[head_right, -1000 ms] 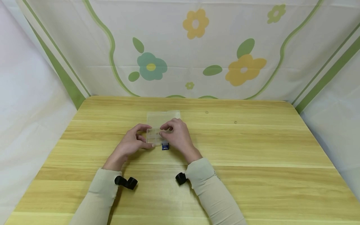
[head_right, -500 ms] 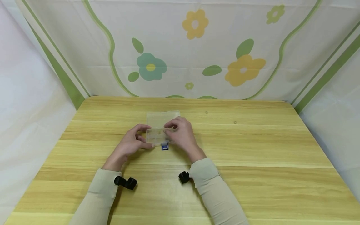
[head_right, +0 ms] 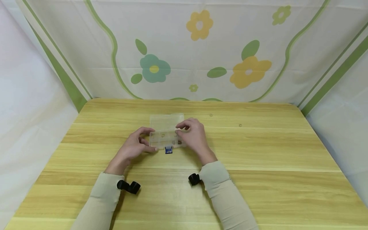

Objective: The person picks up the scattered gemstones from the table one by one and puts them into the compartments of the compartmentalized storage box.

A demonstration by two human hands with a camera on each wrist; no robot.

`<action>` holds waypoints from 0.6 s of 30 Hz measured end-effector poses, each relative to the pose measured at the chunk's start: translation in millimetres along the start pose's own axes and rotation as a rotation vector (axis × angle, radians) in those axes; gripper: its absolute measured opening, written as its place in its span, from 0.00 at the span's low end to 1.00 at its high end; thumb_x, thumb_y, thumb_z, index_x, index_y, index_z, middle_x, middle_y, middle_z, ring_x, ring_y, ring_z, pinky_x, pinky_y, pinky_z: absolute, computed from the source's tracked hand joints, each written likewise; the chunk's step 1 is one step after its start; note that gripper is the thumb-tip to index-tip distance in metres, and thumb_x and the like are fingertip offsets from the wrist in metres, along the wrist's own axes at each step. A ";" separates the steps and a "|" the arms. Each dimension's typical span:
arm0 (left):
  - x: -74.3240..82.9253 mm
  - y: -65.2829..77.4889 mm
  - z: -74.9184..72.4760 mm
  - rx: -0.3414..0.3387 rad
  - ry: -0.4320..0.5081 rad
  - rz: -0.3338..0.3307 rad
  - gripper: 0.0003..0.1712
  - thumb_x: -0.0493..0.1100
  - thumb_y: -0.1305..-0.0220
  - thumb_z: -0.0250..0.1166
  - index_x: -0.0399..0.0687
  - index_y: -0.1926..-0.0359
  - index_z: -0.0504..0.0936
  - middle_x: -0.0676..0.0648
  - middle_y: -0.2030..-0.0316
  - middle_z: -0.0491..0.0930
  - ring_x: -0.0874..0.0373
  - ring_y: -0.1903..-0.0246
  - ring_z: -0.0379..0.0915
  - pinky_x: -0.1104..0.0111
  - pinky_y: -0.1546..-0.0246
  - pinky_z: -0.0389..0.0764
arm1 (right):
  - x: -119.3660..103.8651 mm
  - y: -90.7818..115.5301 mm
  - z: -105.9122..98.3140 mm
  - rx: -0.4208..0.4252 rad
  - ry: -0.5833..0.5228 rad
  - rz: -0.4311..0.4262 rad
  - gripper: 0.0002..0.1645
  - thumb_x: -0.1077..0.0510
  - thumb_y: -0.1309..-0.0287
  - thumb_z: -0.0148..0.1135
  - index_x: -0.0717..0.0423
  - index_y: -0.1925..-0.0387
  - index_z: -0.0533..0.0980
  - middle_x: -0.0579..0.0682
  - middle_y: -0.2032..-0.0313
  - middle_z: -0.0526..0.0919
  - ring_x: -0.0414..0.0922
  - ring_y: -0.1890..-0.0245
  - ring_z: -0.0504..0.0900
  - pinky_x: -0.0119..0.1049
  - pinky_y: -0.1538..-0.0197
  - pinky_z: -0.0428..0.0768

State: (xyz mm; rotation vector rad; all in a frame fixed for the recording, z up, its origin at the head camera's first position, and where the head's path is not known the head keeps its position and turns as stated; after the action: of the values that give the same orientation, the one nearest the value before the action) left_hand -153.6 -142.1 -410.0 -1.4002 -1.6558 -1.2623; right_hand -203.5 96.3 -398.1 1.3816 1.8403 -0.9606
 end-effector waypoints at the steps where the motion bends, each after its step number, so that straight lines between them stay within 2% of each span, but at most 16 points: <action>1: 0.0 0.1 0.0 0.001 -0.001 0.000 0.44 0.28 0.49 0.81 0.49 0.31 0.77 0.42 0.33 0.75 0.53 0.58 0.73 0.66 0.62 0.74 | 1.4 -0.6 -2.5 0.008 0.004 0.004 0.06 0.60 0.39 0.78 0.52 0.59 0.91 0.51 0.58 0.88 0.50 0.54 0.80 0.42 0.52 0.76; 11: -1.1 -0.1 0.2 0.002 0.002 0.003 0.43 0.28 0.49 0.81 0.48 0.31 0.78 0.41 0.33 0.75 0.52 0.58 0.73 0.66 0.62 0.74 | 20.5 -4.0 -27.3 0.076 0.025 0.093 0.08 0.57 0.38 0.77 0.52 0.58 0.90 0.52 0.55 0.87 0.51 0.52 0.81 0.40 0.51 0.76; 18: -1.6 -0.8 0.1 0.004 0.000 0.002 0.43 0.28 0.49 0.81 0.49 0.31 0.78 0.42 0.33 0.75 0.52 0.58 0.72 0.66 0.63 0.73 | 31.1 -5.2 -40.0 0.126 0.024 0.110 0.08 0.58 0.39 0.77 0.53 0.58 0.91 0.52 0.56 0.88 0.50 0.53 0.82 0.38 0.52 0.77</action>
State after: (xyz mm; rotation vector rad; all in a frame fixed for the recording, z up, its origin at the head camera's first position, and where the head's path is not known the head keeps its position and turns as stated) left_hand -154.0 -142.5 -411.6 -1.3995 -1.6559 -1.2566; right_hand -218.7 144.7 -401.7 1.5598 1.7266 -1.0212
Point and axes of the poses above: each hand's wrist, its own y-axis away from the middle knuckle, its own z-axis out of the palm, x = y × z, the point moved 4 cm from there along -y, towards the middle knuckle
